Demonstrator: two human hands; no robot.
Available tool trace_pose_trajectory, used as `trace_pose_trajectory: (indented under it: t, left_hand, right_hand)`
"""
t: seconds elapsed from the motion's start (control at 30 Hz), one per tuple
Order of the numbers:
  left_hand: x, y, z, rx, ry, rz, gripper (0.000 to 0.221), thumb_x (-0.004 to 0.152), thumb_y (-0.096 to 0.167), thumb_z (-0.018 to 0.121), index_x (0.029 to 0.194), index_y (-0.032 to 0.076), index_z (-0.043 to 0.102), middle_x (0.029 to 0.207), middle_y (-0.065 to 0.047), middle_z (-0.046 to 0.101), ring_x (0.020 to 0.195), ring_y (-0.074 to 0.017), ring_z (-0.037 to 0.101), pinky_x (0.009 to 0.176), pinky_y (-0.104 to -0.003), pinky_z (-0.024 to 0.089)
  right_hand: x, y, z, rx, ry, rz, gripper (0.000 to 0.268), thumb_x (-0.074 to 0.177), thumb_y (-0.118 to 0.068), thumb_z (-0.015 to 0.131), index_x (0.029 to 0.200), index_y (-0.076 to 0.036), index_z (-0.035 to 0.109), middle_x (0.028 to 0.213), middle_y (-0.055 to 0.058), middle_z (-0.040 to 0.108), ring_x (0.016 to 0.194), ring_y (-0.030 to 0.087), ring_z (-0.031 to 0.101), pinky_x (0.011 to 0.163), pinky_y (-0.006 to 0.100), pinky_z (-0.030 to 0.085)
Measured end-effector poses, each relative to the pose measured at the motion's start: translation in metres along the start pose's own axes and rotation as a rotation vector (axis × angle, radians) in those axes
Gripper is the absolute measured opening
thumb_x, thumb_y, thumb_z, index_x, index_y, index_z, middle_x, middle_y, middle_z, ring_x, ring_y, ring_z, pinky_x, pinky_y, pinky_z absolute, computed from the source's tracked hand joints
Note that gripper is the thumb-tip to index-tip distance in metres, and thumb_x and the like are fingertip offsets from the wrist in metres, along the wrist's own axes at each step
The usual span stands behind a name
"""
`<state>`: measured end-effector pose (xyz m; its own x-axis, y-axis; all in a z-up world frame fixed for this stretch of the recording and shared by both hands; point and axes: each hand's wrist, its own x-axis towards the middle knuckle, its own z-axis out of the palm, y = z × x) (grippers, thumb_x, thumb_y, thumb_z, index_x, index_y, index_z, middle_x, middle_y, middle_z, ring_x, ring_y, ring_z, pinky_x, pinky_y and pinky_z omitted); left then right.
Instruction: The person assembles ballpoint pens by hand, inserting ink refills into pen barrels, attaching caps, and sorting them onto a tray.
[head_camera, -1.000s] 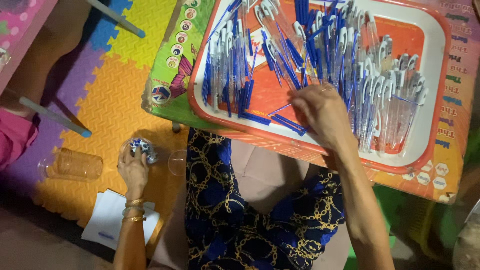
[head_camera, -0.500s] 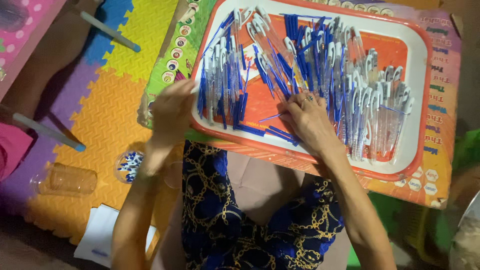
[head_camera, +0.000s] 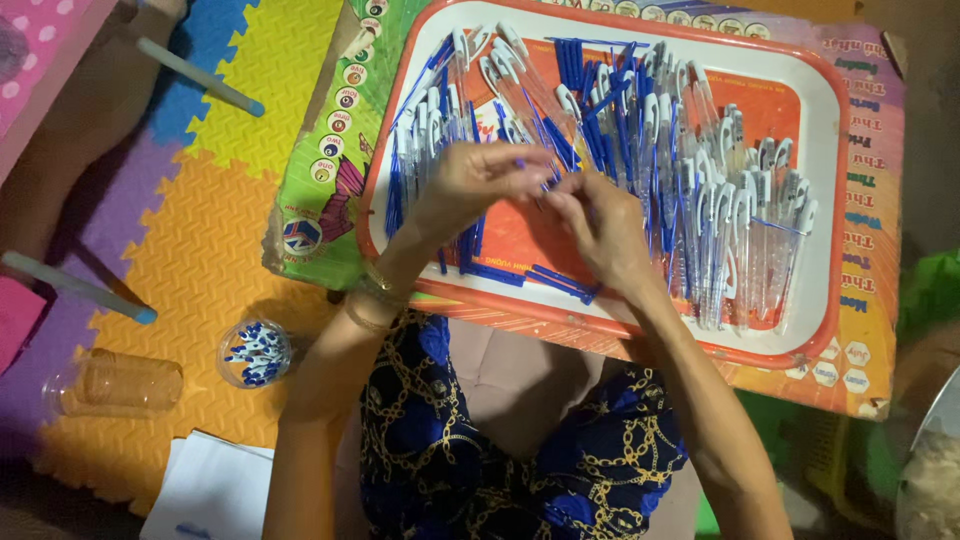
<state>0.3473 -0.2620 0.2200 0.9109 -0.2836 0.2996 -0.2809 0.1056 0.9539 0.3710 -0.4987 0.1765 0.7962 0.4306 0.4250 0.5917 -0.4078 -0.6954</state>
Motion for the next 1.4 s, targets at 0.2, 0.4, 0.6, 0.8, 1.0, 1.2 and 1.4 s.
trace_pose_trajectory:
  t: [0.2,0.4,0.6,0.8,1.0,1.2,1.4]
  left_hand:
    - [0.001,0.037,-0.030,-0.120,0.481,-0.140,0.033,0.103,0.017,0.074,0.134,0.005,0.072,0.106,-0.008,0.075,0.086,-0.0178,0.072,0.076,-0.025,0.068]
    - [-0.020,0.029,-0.071,-0.085,0.653,-0.030,0.047,0.109,0.035,0.069,0.146,0.007,0.064,0.105,-0.006,0.072,0.107,-0.0181,0.079,0.092,-0.032,0.073]
    - [-0.023,0.019,-0.074,-0.161,0.693,-0.037,0.043,0.107,0.033,0.069,0.141,0.007,0.066,0.104,-0.006,0.072,0.102,-0.0167,0.077,0.088,-0.033,0.072]
    - [-0.024,0.022,-0.076,-0.156,0.681,-0.025,0.045,0.107,0.033,0.070,0.143,0.007,0.065,0.104,-0.006,0.073,0.104,-0.0188,0.078,0.092,-0.036,0.073]
    - [-0.020,0.018,-0.076,-0.150,0.705,-0.037,0.044,0.106,0.031,0.071,0.142,0.005,0.066,0.106,-0.007,0.072,0.103,-0.0182,0.080,0.087,-0.031,0.074]
    - [-0.014,0.027,-0.064,-0.219,0.613,-0.021,0.037,0.110,0.029,0.069,0.141,0.010,0.067,0.107,-0.005,0.072,0.104,-0.0170,0.076,0.092,-0.037,0.073]
    - [0.004,0.026,-0.042,-0.218,0.566,-0.002,0.043,0.107,0.034,0.072,0.142,0.009,0.068,0.106,-0.003,0.073,0.103,-0.0165,0.080,0.089,-0.038,0.073]
  right_hand:
    - [0.048,-0.019,0.016,-0.095,-0.085,-0.228,0.022,0.117,-0.008,0.061,0.117,0.009,0.075,0.112,0.024,0.077,0.100,0.042,0.071,0.087,0.052,0.054]
    - [0.062,-0.039,0.050,-0.336,-0.099,-0.294,0.006,0.103,-0.001,0.076,0.106,-0.005,0.079,0.100,0.015,0.075,0.087,0.035,0.065,0.070,0.051,0.039]
    - [0.069,-0.004,0.077,-0.364,-0.240,-0.159,0.024,0.105,-0.005,0.072,0.087,-0.020,0.073,0.084,0.001,0.063,0.085,0.028,0.060,0.074,0.048,0.031]
    - [0.082,0.004,0.090,-0.511,-0.342,-0.003,0.024,0.109,-0.030,0.064,0.097,-0.014,0.077,0.109,0.010,0.078,0.106,0.038,0.069,0.074,0.059,0.042]
    - [0.090,-0.037,0.089,-0.841,-0.652,0.223,0.031,0.104,-0.018,0.048,0.127,-0.009,0.068,0.117,0.018,0.074,0.109,0.042,0.071,0.095,0.055,0.051]
    - [0.056,-0.028,0.038,-0.375,-0.427,0.237,0.027,0.101,-0.017,0.052,0.084,-0.004,0.069,0.089,0.024,0.078,0.079,0.050,0.071,0.074,0.060,0.047]
    - [0.027,-0.035,-0.009,0.159,-0.030,0.263,0.006,0.108,-0.016,0.073,0.110,-0.011,0.076,0.100,-0.003,0.075,0.093,0.008,0.069,0.087,0.029,0.054]
